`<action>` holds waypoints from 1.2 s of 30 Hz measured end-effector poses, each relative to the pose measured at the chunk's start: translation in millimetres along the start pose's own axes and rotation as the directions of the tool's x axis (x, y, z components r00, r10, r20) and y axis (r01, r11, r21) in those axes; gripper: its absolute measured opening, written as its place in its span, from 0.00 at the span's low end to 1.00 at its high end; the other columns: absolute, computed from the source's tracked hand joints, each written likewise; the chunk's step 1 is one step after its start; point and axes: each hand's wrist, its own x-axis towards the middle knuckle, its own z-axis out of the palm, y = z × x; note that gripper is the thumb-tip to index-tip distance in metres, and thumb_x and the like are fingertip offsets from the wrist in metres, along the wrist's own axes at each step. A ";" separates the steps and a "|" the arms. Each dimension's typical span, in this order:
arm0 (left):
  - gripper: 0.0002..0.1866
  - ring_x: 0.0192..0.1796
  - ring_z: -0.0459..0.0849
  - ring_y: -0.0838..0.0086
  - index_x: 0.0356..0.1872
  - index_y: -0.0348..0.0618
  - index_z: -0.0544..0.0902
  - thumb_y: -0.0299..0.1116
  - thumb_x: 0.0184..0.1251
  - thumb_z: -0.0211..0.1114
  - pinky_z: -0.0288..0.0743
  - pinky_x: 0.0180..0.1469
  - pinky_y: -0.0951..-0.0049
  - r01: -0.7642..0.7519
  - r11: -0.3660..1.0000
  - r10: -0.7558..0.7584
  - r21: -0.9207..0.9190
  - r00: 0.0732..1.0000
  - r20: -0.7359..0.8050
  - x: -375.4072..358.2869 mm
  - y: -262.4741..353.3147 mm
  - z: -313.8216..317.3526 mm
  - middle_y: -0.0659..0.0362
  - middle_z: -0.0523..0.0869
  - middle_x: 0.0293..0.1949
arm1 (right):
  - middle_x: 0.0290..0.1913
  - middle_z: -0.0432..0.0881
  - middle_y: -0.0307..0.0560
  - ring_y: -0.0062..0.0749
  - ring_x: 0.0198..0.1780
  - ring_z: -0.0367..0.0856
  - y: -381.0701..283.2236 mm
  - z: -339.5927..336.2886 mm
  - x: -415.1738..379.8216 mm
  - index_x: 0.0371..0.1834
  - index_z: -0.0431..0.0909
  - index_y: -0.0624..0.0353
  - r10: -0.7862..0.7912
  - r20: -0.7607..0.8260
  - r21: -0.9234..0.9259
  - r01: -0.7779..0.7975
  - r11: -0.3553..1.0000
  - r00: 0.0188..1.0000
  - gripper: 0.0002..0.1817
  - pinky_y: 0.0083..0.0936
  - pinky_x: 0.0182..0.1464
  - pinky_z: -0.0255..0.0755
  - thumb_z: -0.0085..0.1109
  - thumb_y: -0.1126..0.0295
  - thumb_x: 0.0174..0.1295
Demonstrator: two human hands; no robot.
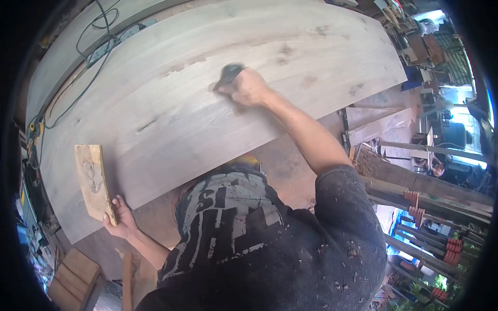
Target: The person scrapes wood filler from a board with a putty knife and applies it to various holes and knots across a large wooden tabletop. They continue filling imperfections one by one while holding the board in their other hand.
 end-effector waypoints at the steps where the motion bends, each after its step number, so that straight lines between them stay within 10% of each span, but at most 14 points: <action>1: 0.30 0.42 0.83 0.59 0.62 0.24 0.70 0.33 0.60 0.58 0.69 0.65 0.53 -0.012 1.000 0.012 -0.001 1.000 -0.020 -1.2 -1.0 -0.1 0.36 0.80 0.53 | 0.39 0.87 0.52 0.39 0.42 0.85 -2.0 -4.1 0.1 0.40 0.86 0.61 0.282 -0.036 0.069 -0.279 0.958 0.959 0.15 0.34 0.46 0.78 0.66 0.59 0.58; 5: 0.29 0.43 0.83 0.58 0.61 0.25 0.71 0.33 0.61 0.57 0.69 0.65 0.52 0.002 1.000 -0.002 -0.019 1.000 -0.013 -0.6 1.4 -1.4 0.37 0.81 0.52 | 0.39 0.87 0.59 0.40 0.41 0.85 5.8 5.0 -5.9 0.43 0.85 0.67 0.585 -0.034 0.496 -0.494 0.714 0.811 0.19 0.33 0.48 0.76 0.65 0.59 0.61; 19: 0.25 0.44 0.84 0.56 0.58 0.26 0.74 0.33 0.62 0.56 0.70 0.65 0.51 0.009 0.999 -0.009 -0.052 1.000 -0.011 0.5 0.3 -3.9 0.45 0.84 0.44 | 0.35 0.87 0.57 0.38 0.39 0.86 -48.9 35.8 -3.4 0.38 0.86 0.65 0.508 -0.106 0.380 -0.437 0.815 0.855 0.15 0.32 0.45 0.77 0.65 0.63 0.56; 23: 0.25 0.44 0.84 0.57 0.58 0.26 0.74 0.32 0.62 0.57 0.70 0.65 0.51 -0.013 0.997 0.014 -0.071 1.000 0.010 1.5 -1.1 -8.1 0.44 0.84 0.46 | 0.31 0.86 0.49 0.35 0.32 0.83 -33.7 25.3 -6.7 0.38 0.84 0.67 0.483 0.030 0.591 -0.405 0.698 0.875 0.14 0.31 0.37 0.76 0.64 0.64 0.61; 26: 0.25 0.45 0.83 0.57 0.58 0.26 0.74 0.32 0.62 0.56 0.69 0.65 0.52 -0.009 0.997 0.010 -0.074 1.000 0.020 2.5 0.7 -15.9 0.45 0.84 0.48 | 0.19 0.72 0.33 0.17 0.18 0.64 -15.3 16.6 -12.8 0.30 0.80 0.57 0.439 0.150 0.929 -0.278 0.244 0.886 0.12 0.19 0.20 0.57 0.63 0.62 0.67; 31: 0.24 0.45 0.83 0.58 0.58 0.27 0.74 0.32 0.62 0.57 0.69 0.65 0.52 -0.006 0.995 0.003 -0.101 1.000 -0.026 -3.3 -0.5 -3.1 0.45 0.84 0.48 | 0.21 0.75 0.37 0.21 0.19 0.69 31.6 -43.3 23.6 0.27 0.81 0.61 0.466 -0.084 0.820 -0.205 0.534 0.881 0.15 0.25 0.22 0.64 0.67 0.59 0.63; 34: 0.24 0.46 0.83 0.56 0.59 0.27 0.73 0.31 0.63 0.57 0.69 0.65 0.52 0.009 0.992 -0.013 -0.126 0.999 -0.034 -6.5 -1.6 1.9 0.45 0.84 0.48 | 0.27 0.83 0.49 0.33 0.26 0.80 52.4 -77.9 74.1 0.32 0.84 0.65 0.502 -0.198 0.399 -0.399 0.826 0.842 0.20 0.32 0.32 0.74 0.67 0.55 0.60; 36: 0.25 0.46 0.83 0.55 0.60 0.28 0.73 0.31 0.63 0.57 0.68 0.65 0.52 0.010 0.991 -0.014 -0.130 0.999 -0.034 -8.4 -2.4 10.5 0.45 0.83 0.48 | 0.39 0.87 0.60 0.47 0.41 0.86 74.0 -83.4 117.6 0.40 0.86 0.65 0.204 -0.385 0.276 -0.099 0.956 0.900 0.23 0.37 0.48 0.76 0.66 0.52 0.58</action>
